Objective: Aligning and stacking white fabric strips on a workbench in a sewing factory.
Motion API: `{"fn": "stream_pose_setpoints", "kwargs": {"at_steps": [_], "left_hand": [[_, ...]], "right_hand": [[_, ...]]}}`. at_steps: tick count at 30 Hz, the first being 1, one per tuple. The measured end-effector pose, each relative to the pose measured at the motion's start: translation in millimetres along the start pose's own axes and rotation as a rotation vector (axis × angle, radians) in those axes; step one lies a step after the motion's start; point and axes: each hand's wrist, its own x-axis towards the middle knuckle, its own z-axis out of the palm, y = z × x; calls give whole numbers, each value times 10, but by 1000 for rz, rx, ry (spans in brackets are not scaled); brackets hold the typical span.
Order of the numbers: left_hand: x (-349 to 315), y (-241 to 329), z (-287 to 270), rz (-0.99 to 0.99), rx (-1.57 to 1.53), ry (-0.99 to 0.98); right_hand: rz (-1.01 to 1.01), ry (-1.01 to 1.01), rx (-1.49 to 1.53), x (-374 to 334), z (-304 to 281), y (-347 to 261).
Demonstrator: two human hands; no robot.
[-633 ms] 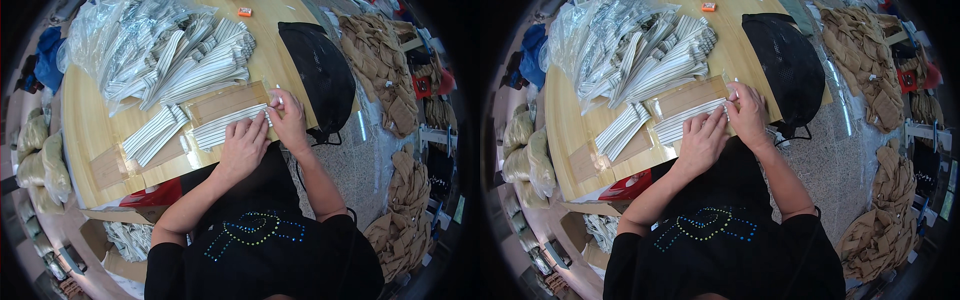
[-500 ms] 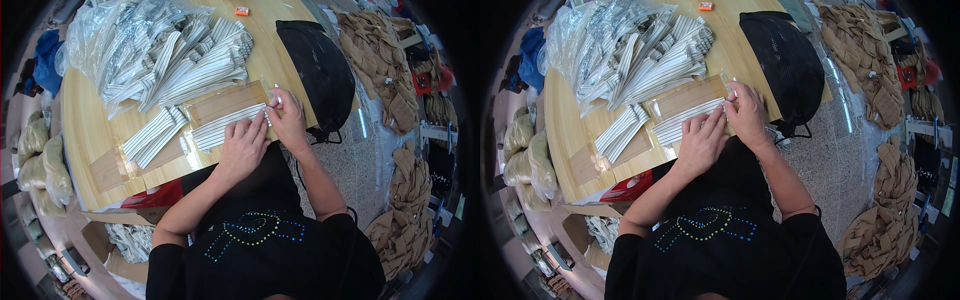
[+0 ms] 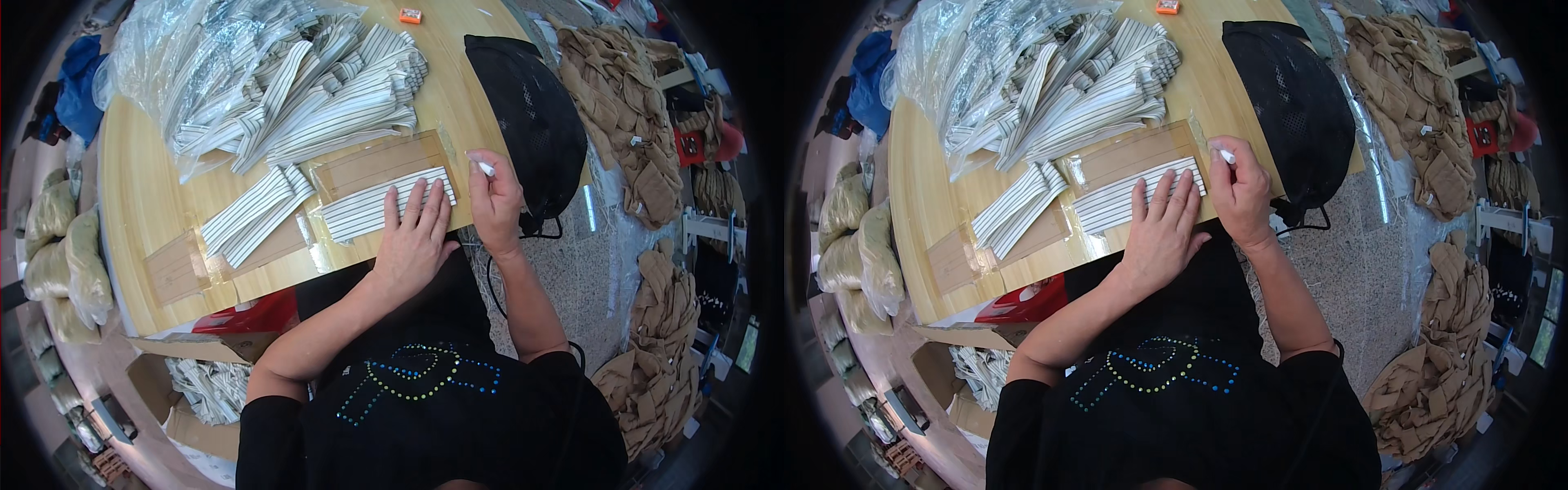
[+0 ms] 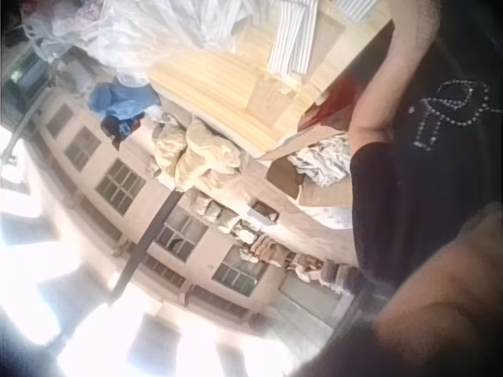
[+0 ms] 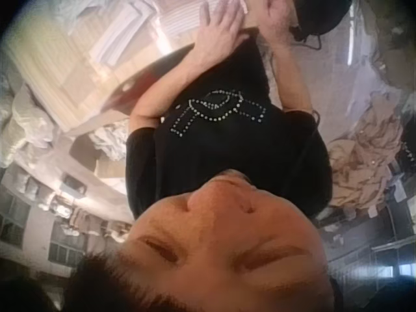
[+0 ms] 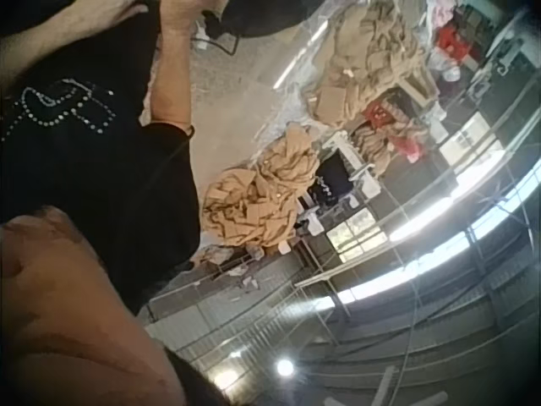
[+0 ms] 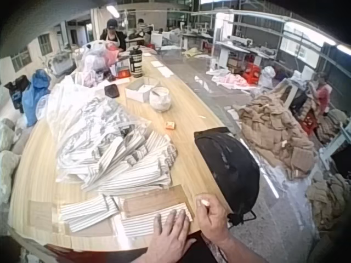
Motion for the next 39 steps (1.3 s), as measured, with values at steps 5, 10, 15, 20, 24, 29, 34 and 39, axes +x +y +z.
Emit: {"fn": "stream_pose_setpoints", "kwargs": {"at_steps": [5, 10, 15, 20, 24, 29, 34, 39], "left_hand": [[-10, -13, 28, -1, 0, 12], [15, 19, 34, -16, 3, 12], [2, 8, 24, -21, -16, -11], [-14, 5, 26, -16, -3, -7], [-7, 11, 17, -24, 8, -18], [-13, 3, 24, -7, -22, -19], [-15, 5, 34, -1, -28, -30], [-28, 10, 43, -10, -14, -22]], "right_hand": [[187, -197, 85, 7, 1, -77], [170, -306, 75, 61, -53, -115], [248, -350, 121, 75, -100, -106], [254, -233, 188, 45, -119, 4], [225, -244, 187, 32, -67, -40], [162, -337, 3, 26, -68, -51], [20, -322, -117, 48, -37, -108], [-82, -312, -200, 79, -3, -118]]}}
